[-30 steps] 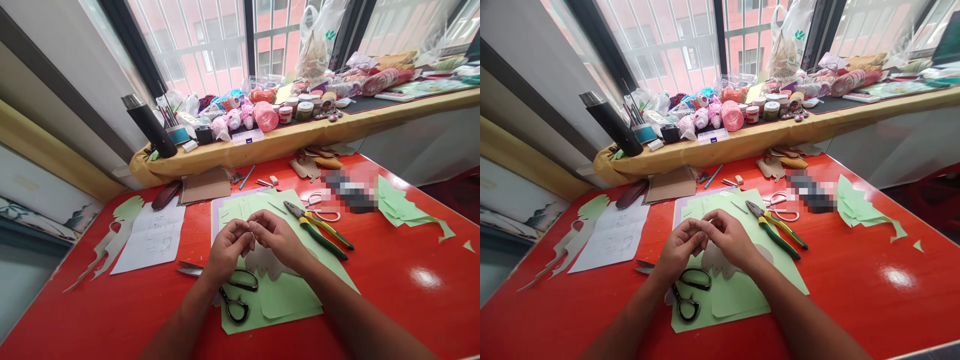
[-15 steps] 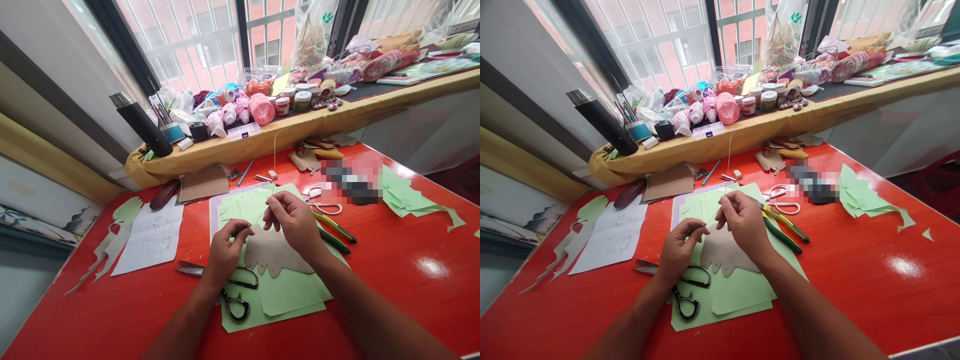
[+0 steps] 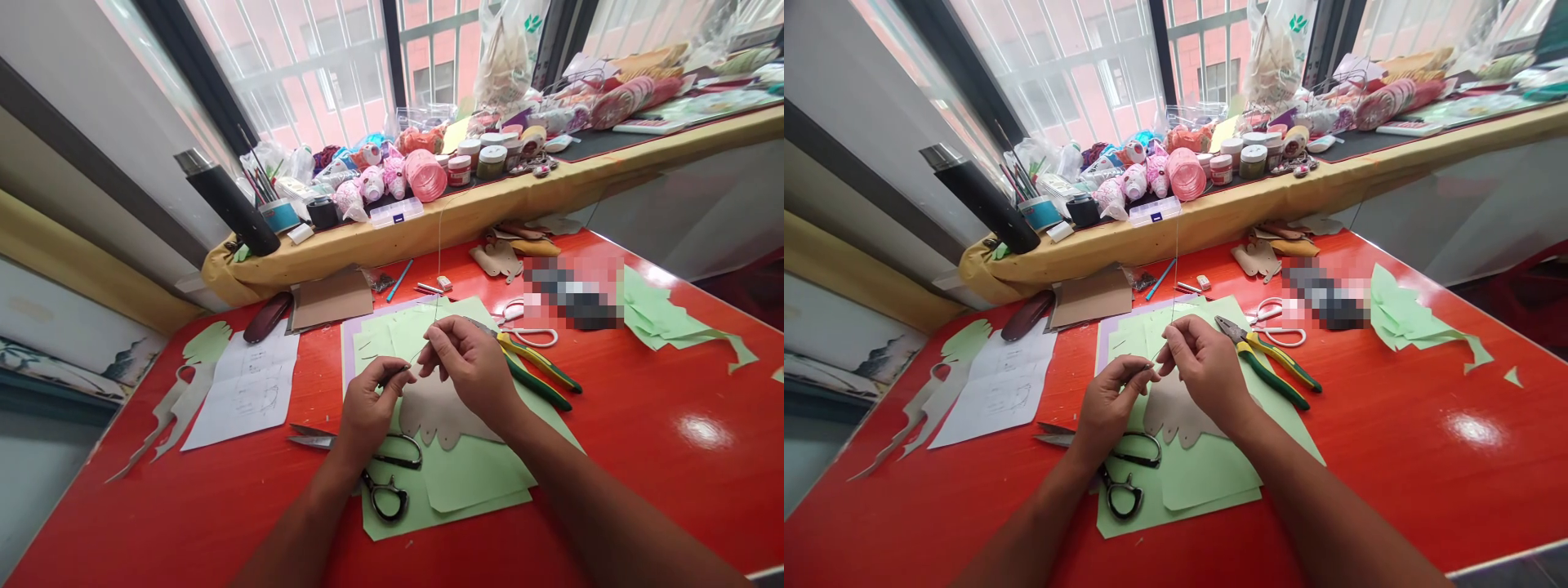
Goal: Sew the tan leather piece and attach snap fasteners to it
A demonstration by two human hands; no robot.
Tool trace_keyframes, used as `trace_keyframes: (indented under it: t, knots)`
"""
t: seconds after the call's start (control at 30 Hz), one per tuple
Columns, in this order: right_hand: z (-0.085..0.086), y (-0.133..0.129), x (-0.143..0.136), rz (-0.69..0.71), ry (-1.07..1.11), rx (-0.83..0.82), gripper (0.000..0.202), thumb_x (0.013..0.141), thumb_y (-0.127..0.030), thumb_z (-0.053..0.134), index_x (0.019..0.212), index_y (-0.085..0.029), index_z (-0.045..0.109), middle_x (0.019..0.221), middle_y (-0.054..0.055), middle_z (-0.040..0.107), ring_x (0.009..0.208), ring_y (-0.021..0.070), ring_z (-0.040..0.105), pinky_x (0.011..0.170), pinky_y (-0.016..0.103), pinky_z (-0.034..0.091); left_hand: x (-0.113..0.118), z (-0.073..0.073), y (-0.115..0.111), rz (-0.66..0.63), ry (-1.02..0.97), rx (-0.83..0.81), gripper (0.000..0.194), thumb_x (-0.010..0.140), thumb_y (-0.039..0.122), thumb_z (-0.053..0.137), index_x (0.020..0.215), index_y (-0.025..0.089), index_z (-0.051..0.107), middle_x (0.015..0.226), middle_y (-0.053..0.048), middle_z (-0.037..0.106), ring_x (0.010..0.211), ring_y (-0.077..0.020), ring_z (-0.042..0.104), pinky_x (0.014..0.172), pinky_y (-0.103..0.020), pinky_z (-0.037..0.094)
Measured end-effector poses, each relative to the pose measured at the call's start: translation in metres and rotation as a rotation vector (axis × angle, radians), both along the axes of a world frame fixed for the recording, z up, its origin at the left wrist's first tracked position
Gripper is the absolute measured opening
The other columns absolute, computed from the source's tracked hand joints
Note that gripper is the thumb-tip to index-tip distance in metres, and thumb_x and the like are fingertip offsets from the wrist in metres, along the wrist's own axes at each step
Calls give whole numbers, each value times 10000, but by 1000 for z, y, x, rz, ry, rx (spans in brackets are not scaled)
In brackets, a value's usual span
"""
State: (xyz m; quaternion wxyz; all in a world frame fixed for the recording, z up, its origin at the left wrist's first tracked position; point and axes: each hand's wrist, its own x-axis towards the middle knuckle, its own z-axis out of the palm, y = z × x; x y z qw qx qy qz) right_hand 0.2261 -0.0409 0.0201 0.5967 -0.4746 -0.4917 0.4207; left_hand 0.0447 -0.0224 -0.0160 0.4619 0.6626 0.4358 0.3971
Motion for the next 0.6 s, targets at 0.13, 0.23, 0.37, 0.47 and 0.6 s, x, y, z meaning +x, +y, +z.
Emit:
trace_keyframes:
  t: [0.13, 0.23, 0.37, 0.47, 0.6]
  knots:
    - [0, 0, 1, -10, -2, 6, 291, 1014, -488, 614, 917, -214, 612, 725, 27, 752, 600, 179, 733, 481, 254, 490, 1, 2, 0, 2, -4, -13, 132, 958, 343, 689, 991, 216, 697, 868, -29, 773, 699, -153, 612, 719, -288, 523]
    - [0, 0, 0, -8, -26, 22, 283, 1020, -480, 608, 914, -218, 613, 723, 22, 750, 599, 177, 733, 485, 255, 488, 2, 3, 0, 1, -12, -19, 136, 953, 346, 693, 992, 216, 700, 860, -31, 773, 698, -155, 619, 708, -287, 525]
    - [0, -1, 0, -10, -79, 36, 255, 1027, -453, 596, 910, -227, 609, 722, 13, 745, 611, 175, 735, 519, 266, 502, 2, 2, -1, -1, -27, -30, 148, 950, 358, 699, 994, 216, 704, 858, -35, 774, 691, -156, 623, 691, -285, 525]
    - [0, -2, 0, -15, -129, 49, 237, 1035, -431, 584, 910, -231, 608, 727, 8, 740, 614, 171, 730, 543, 273, 513, 1, 1, -1, -6, -34, -45, 164, 952, 369, 700, 1007, 214, 706, 867, -37, 779, 670, -151, 615, 682, -286, 523]
    - [1, -3, 1, -4, -192, 70, 221, 1048, -401, 560, 914, -233, 611, 740, 4, 737, 636, 167, 727, 586, 279, 525, 1, 0, -1, -21, -42, -69, 172, 966, 376, 680, 1015, 214, 707, 872, -33, 785, 635, -139, 586, 667, -283, 510]
